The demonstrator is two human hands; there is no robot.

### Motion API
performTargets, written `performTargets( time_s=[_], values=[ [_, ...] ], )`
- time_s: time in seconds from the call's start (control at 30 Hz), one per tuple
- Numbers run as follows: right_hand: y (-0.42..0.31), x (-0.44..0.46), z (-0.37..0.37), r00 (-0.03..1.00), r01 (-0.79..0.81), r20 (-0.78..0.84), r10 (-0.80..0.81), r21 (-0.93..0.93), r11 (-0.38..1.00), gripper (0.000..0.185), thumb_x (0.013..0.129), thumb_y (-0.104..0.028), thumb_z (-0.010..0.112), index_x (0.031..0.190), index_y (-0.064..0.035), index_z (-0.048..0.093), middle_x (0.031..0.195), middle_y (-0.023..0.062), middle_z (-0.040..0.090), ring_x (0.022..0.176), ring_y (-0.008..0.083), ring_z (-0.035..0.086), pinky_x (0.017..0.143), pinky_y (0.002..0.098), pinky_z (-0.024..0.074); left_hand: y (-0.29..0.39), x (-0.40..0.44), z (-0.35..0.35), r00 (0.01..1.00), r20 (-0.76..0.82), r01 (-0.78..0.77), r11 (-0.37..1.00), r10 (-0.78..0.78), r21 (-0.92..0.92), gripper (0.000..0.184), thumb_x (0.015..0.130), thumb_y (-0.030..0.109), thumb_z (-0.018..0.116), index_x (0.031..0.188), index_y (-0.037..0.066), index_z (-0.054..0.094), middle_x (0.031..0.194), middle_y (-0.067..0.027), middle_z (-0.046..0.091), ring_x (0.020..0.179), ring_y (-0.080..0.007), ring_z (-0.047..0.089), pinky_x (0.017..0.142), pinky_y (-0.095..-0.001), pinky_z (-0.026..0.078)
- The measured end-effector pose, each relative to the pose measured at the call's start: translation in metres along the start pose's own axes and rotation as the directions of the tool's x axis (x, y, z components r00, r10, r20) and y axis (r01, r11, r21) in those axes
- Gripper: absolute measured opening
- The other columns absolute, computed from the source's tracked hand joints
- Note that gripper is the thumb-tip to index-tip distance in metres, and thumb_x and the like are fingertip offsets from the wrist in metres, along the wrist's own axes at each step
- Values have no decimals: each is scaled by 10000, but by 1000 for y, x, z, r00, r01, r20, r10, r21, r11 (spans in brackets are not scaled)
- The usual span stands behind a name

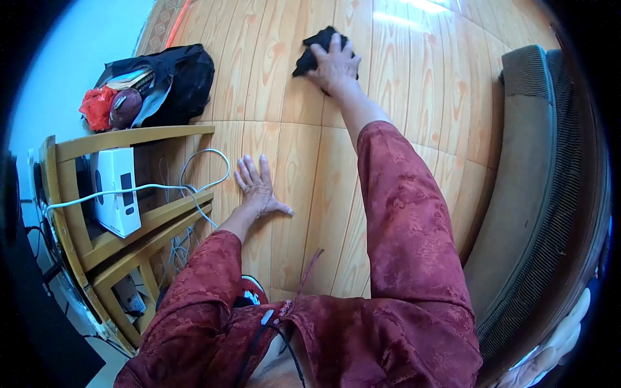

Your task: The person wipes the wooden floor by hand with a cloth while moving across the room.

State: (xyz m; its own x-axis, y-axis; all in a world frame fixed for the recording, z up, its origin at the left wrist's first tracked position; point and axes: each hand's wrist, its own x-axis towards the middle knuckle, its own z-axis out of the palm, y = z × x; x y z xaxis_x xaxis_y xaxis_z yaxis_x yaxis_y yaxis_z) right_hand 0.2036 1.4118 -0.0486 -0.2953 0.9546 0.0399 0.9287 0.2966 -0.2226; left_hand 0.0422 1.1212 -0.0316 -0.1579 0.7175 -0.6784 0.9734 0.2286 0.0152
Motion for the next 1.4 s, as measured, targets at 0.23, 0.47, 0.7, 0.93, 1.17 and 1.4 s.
performTargets(
  time_s=[0.23,0.47,0.7,0.93,1.17,1.4],
  values=[
    [9,32,-28,971,-230,148,186,378,897,503,713,-337,762,1153,-145,611,1059,138,691,997,284,665,855,405,524,-5,1,3,999,3,-39,998,39,-43,1686,336,685,862,1483,7,-172,1480,-410,-191,1361,-550,-259,1067,-674,-130],
    [-115,-3,8,948,264,-18,-318,602,754,581,710,-314,764,1245,-174,586,1303,158,566,1216,319,531,1010,453,428,-4,5,6,999,27,-22,999,23,-30,1678,368,680,856,1472,12,-215,1479,-405,-206,1358,-550,-267,1069,-670,-134],
    [-156,-42,37,943,329,-11,-333,180,927,566,723,-399,759,1239,-260,570,1516,133,292,1400,458,217,1045,741,186,6,1,-10,991,121,47,998,-52,44,1662,376,706,841,1484,26,-193,1498,-386,-186,1368,-542,-253,1070,-666,-138],
    [-54,-24,-8,995,56,-81,-54,31,998,618,613,-390,826,1174,-272,594,1320,128,458,1268,384,405,980,615,373,-1,-2,-6,999,40,-16,999,17,-35,1663,366,681,856,1487,7,-172,1492,-392,-191,1365,-534,-269,1073,-660,-136],
    [41,-11,-18,996,-79,43,74,138,987,556,702,-359,770,1210,-213,599,1211,137,608,1062,362,598,918,426,487,-4,-2,-1,999,-10,-44,997,44,-66,1667,342,689,849,1497,16,-147,1489,-394,-192,1365,-550,-251,1072,-677,-125],
    [90,64,-34,963,-230,108,248,810,540,553,710,-350,710,1139,-9,636,1028,168,689,940,277,662,837,349,502,-5,1,4,999,-13,-33,998,33,-44,1680,333,709,845,1495,10,-147,1490,-390,-198,1363,-539,-268,1071,-666,-135]
  ],
)
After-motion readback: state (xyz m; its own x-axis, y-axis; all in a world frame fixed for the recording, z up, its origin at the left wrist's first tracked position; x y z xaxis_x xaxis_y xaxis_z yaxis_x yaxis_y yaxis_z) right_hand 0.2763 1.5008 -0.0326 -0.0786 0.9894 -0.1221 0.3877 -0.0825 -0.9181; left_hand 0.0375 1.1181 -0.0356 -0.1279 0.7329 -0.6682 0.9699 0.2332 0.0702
